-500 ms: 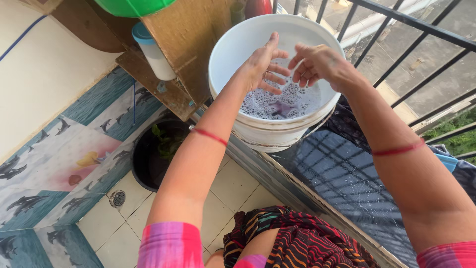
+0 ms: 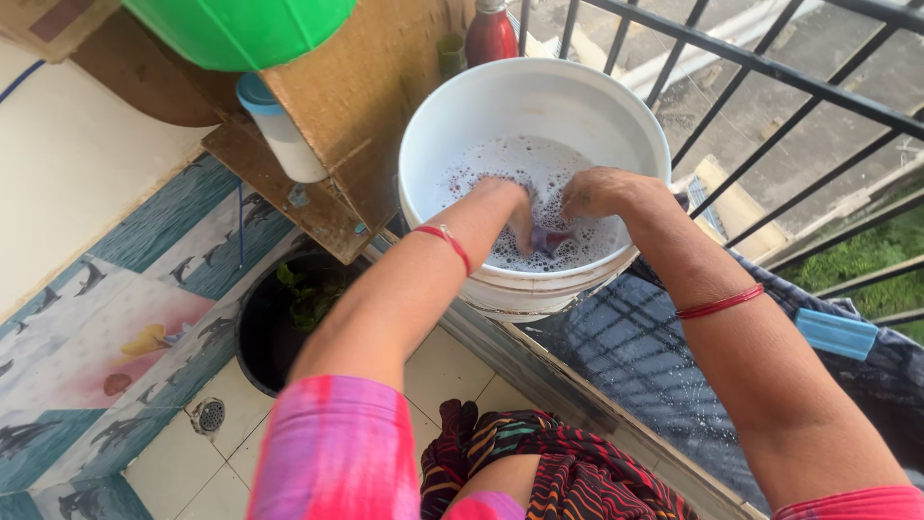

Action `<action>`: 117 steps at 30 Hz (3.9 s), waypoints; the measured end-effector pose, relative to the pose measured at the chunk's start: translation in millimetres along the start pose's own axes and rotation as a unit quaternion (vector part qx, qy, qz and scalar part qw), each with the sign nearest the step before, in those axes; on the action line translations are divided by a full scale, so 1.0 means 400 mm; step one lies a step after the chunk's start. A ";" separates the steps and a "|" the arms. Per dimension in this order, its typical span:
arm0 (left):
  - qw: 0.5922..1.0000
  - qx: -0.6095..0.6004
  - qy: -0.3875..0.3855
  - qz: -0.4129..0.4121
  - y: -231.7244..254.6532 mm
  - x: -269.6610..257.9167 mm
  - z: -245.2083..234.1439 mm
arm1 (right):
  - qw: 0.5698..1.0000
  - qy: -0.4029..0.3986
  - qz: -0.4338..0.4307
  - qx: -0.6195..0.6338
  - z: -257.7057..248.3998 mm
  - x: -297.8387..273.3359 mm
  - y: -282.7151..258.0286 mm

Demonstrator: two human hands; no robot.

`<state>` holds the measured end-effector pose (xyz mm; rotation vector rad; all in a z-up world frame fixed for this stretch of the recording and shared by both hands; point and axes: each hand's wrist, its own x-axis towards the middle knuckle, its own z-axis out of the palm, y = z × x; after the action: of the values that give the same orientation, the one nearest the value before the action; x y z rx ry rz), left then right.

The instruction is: The person washes a red cloth by hand in a bucket of soapy water and then scrubs it on a ledge using a blue block of soap.

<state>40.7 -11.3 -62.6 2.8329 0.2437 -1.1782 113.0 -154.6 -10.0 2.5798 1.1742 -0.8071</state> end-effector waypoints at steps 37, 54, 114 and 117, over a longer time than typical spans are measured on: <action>0.508 -0.650 0.501 0.264 -0.092 0.077 -0.118 | 0.910 0.254 -0.132 0.301 -0.085 -0.039 0.008; 0.421 -0.701 0.575 0.004 -0.106 -0.076 -0.143 | 0.872 0.247 -0.146 0.396 -0.076 -0.063 -0.013; 0.368 -0.709 0.537 0.272 -0.152 -0.242 -0.136 | 0.724 0.296 -0.013 0.623 -0.073 -0.046 0.038; 0.374 -0.725 0.552 0.173 -0.168 -0.205 -0.130 | 0.611 0.338 -0.046 0.714 -0.082 -0.064 0.045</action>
<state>8.5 51.2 32.3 1.2155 0.3683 0.9521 125.7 -170.2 30.5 4.5244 0.8089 -1.0690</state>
